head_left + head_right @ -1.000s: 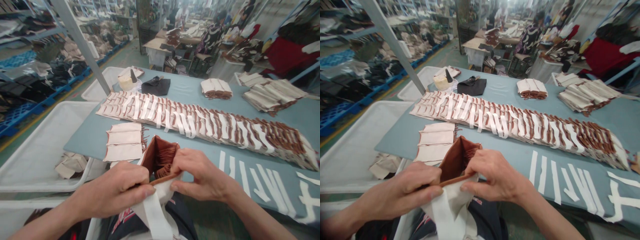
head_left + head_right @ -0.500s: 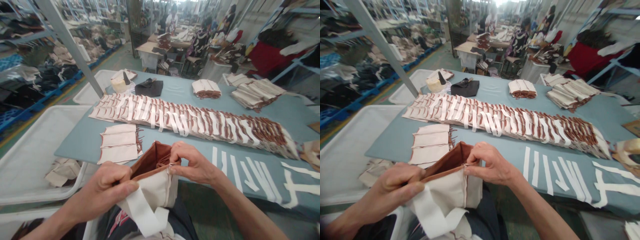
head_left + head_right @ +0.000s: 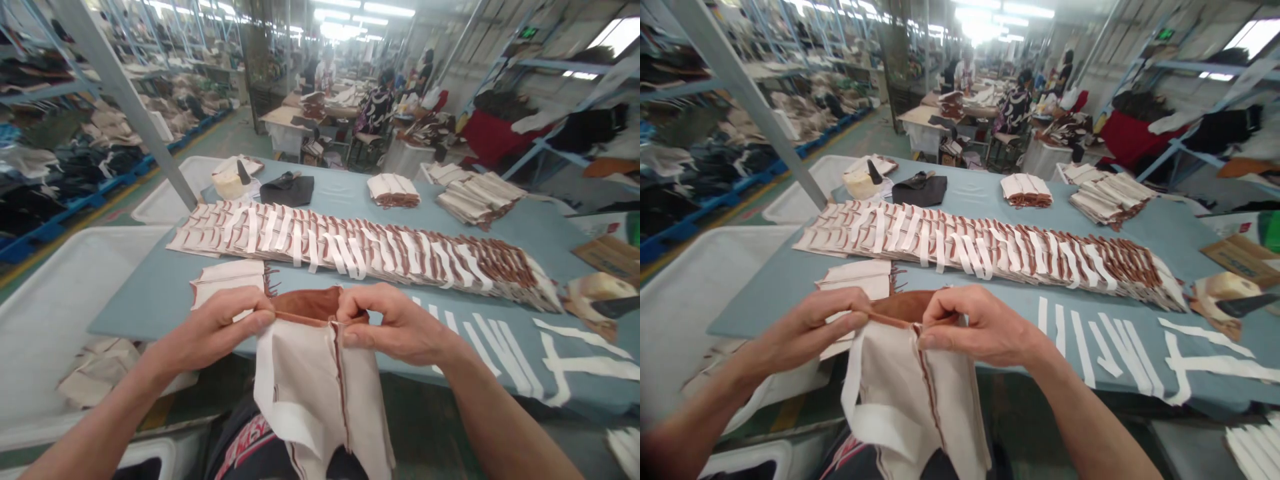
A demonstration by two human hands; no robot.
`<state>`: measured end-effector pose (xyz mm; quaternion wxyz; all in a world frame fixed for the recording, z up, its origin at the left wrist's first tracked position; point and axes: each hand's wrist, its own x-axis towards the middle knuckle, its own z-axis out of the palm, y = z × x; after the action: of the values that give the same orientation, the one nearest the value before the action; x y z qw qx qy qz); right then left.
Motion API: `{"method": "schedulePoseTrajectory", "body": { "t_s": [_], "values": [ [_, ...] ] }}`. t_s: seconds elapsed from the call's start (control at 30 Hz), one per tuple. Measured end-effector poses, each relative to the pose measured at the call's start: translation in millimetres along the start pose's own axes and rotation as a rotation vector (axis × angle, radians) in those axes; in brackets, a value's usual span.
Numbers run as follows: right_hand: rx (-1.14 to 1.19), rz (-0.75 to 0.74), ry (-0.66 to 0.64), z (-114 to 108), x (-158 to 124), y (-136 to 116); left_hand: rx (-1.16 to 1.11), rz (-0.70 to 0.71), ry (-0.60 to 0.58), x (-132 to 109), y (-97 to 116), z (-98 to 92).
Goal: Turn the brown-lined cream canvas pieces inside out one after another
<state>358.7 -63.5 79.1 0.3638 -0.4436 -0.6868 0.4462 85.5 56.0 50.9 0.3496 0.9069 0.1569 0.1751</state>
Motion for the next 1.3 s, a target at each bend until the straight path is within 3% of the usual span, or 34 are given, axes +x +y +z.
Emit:
{"method": "schedulePoseTrajectory", "body": {
  "t_s": [0.1,0.23,0.4,0.7,0.8,1.0,1.3],
  "values": [
    [-0.006,-0.014,0.007,3,7,-6,-0.059,0.045,0.028,12,1,3.1],
    [-0.039,-0.049,0.039,8,13,-9,-0.128,0.122,0.058,27,21,9.2],
    [-0.066,-0.056,0.078,16,12,-5,-0.158,0.109,0.138,40,41,16.4],
    [0.007,0.006,0.066,23,2,0,-0.434,0.01,-0.095,39,37,17.7],
    [0.01,0.021,0.054,23,0,1,-0.376,0.053,-0.148,38,34,12.4],
    [-0.029,0.064,0.079,25,3,7,-0.114,0.166,-0.116,34,34,7.5],
    [-0.176,-0.004,0.221,34,12,0,-0.173,-0.016,-0.024,33,47,8.0]
  ]
}}
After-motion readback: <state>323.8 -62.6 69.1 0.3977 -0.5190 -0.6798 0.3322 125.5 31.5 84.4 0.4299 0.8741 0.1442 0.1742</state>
